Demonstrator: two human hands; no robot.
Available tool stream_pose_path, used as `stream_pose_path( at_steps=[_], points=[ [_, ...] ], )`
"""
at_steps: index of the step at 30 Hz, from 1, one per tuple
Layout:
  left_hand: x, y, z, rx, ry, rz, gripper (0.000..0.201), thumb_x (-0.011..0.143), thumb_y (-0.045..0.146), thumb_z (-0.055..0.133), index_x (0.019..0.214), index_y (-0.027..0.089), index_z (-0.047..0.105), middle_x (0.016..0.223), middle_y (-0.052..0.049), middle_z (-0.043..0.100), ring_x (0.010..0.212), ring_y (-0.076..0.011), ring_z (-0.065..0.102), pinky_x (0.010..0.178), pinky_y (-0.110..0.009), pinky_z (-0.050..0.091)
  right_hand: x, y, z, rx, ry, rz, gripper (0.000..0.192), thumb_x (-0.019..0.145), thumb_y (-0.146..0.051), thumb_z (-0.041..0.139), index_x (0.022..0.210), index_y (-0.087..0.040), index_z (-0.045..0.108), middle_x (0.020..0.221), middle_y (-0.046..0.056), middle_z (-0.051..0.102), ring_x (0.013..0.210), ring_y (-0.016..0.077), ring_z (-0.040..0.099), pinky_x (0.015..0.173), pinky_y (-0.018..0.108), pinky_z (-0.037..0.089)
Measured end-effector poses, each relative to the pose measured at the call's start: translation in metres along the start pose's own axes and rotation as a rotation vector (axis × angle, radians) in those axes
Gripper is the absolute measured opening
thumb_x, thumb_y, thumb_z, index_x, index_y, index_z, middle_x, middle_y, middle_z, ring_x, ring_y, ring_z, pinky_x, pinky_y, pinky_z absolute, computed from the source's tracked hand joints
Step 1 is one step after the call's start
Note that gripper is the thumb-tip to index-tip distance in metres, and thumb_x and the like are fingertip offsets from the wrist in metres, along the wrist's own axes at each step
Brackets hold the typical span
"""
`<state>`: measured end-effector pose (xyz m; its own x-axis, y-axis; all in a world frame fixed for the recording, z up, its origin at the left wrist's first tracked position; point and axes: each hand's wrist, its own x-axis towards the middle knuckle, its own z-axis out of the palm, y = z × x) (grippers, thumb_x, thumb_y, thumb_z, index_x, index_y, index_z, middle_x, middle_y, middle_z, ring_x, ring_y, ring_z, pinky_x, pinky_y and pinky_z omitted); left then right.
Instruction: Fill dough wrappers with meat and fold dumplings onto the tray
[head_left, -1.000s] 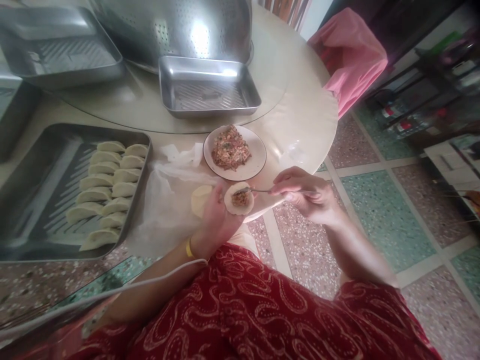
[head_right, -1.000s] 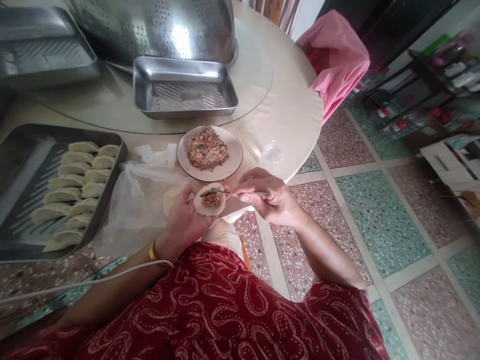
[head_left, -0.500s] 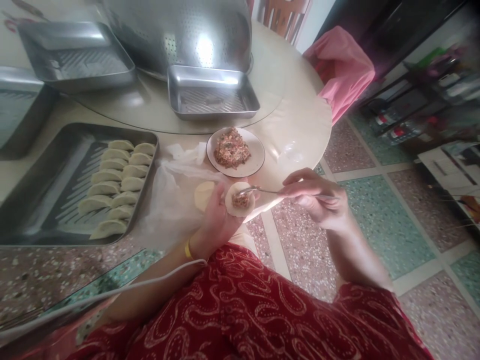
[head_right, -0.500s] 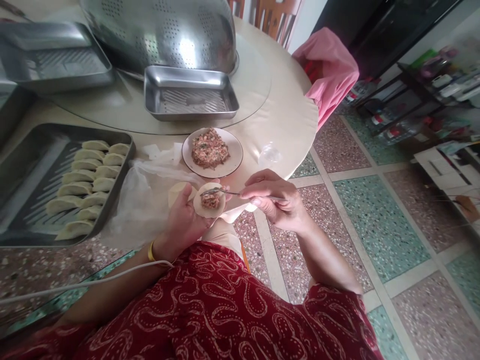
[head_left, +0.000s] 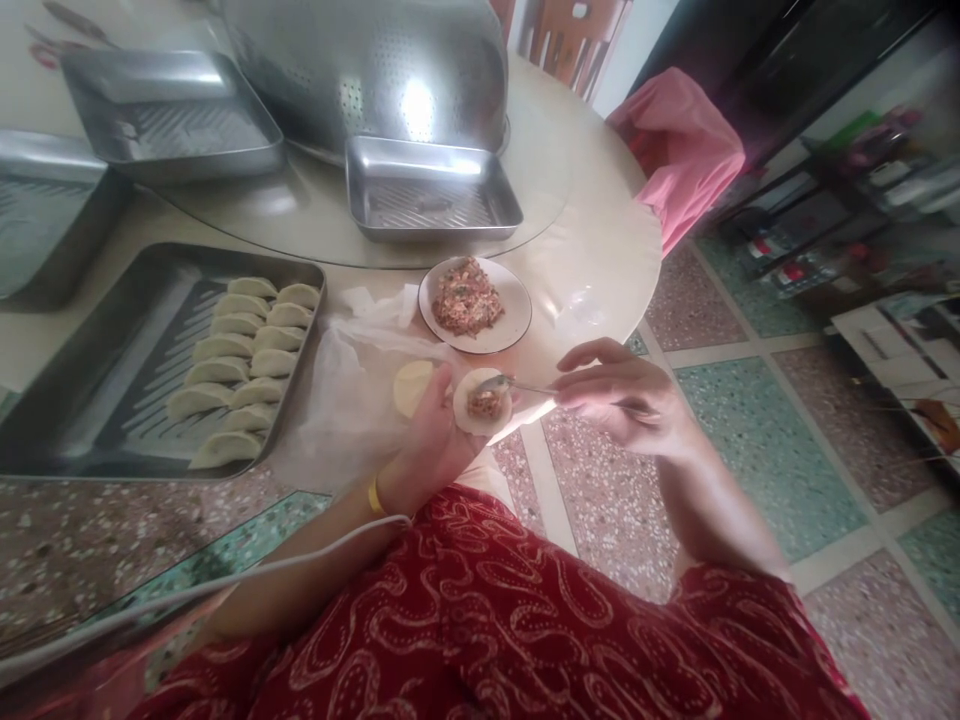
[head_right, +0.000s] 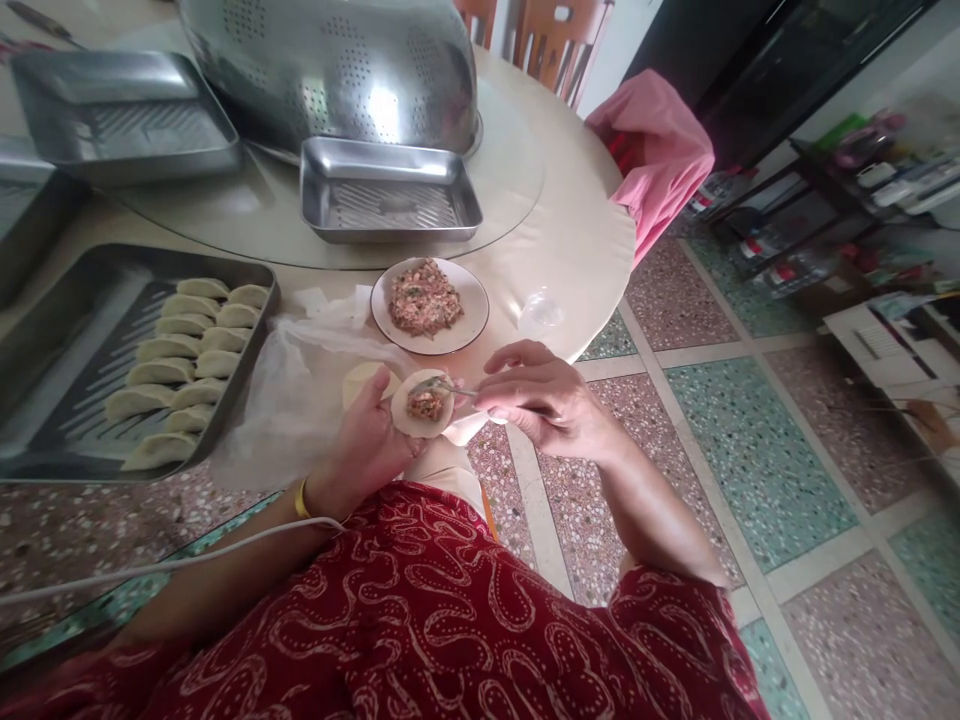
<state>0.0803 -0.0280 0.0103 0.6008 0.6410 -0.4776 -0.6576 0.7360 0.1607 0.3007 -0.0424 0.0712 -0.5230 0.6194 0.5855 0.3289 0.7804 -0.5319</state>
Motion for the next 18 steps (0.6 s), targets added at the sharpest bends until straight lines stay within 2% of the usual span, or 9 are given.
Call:
stream_pose_path(
  at_steps=[2,5,7,9,11,14,18],
  points=[
    [0.0,0.001,0.0,-0.012,-0.002,0.008,0.058,0.103,0.046,0.029,0.112,0.004,0.068,0.108,-0.016,0.074,0.117,-0.024,0.065,0.101,-0.034,0.054,0.0,-0.004,0.001,0.024,0.058,0.047,0.027,0.094,-0.023,0.063,0.118,-0.034,0.071,0.087,-0.001,0.077,0.088,0.0179,0.07,0.069,0.034,0.06],
    [0.001,0.003,-0.001,-0.026,0.001,-0.014,0.057,0.102,0.048,0.03,0.12,0.006,0.065,0.109,-0.015,0.074,0.113,-0.0234,0.067,0.096,-0.033,0.056,-0.001,-0.01,0.004,0.072,0.076,0.163,0.022,0.093,-0.023,0.065,0.112,-0.031,0.074,0.085,0.001,0.075,0.086,0.0169,0.07,0.06,0.029,0.057],
    [0.002,0.003,-0.001,-0.039,0.013,-0.02,0.059,0.102,0.048,0.031,0.129,0.005,0.06,0.111,-0.016,0.074,0.113,-0.0236,0.067,0.096,-0.034,0.056,-0.003,-0.009,0.006,0.119,0.098,0.205,0.021,0.093,-0.022,0.065,0.109,-0.031,0.074,0.085,0.001,0.075,0.083,0.0152,0.069,0.059,0.027,0.057],
    [0.002,0.004,0.0,-0.057,0.033,-0.008,0.061,0.102,0.048,0.031,0.137,0.002,0.053,0.114,-0.018,0.072,0.115,-0.0245,0.066,0.098,-0.035,0.055,-0.005,-0.003,0.006,0.16,0.195,0.229,0.019,0.095,-0.024,0.063,0.107,-0.033,0.074,0.086,-0.001,0.075,0.082,0.0143,0.07,0.062,0.028,0.058],
    [0.002,0.004,0.0,-0.073,0.048,-0.005,0.063,0.102,0.047,0.032,0.141,0.001,0.047,0.117,-0.019,0.071,0.117,-0.025,0.065,0.099,-0.035,0.055,-0.006,0.009,0.009,0.155,0.344,0.298,0.016,0.096,-0.027,0.062,0.103,-0.033,0.074,0.087,-0.002,0.076,0.082,0.0146,0.071,0.07,0.031,0.059],
    [-0.001,0.004,-0.002,-0.082,0.06,-0.01,0.063,0.103,0.048,0.029,0.143,0.002,0.045,0.119,-0.02,0.07,0.117,-0.0251,0.066,0.099,-0.036,0.055,-0.006,0.039,0.02,0.095,0.555,0.489,0.01,0.093,-0.033,0.064,0.097,-0.03,0.073,0.085,-0.002,0.075,0.079,0.0155,0.073,0.077,0.035,0.06],
    [-0.007,0.007,-0.007,-0.066,0.017,0.005,0.059,0.102,0.045,0.029,0.144,0.006,0.046,0.122,-0.019,0.07,0.118,-0.0273,0.065,0.101,-0.042,0.054,-0.007,0.075,0.051,0.184,0.549,0.723,0.023,0.09,-0.046,0.062,0.093,-0.025,0.07,0.08,0.002,0.075,0.074,0.0177,0.071,0.067,0.037,0.058]
  ],
)
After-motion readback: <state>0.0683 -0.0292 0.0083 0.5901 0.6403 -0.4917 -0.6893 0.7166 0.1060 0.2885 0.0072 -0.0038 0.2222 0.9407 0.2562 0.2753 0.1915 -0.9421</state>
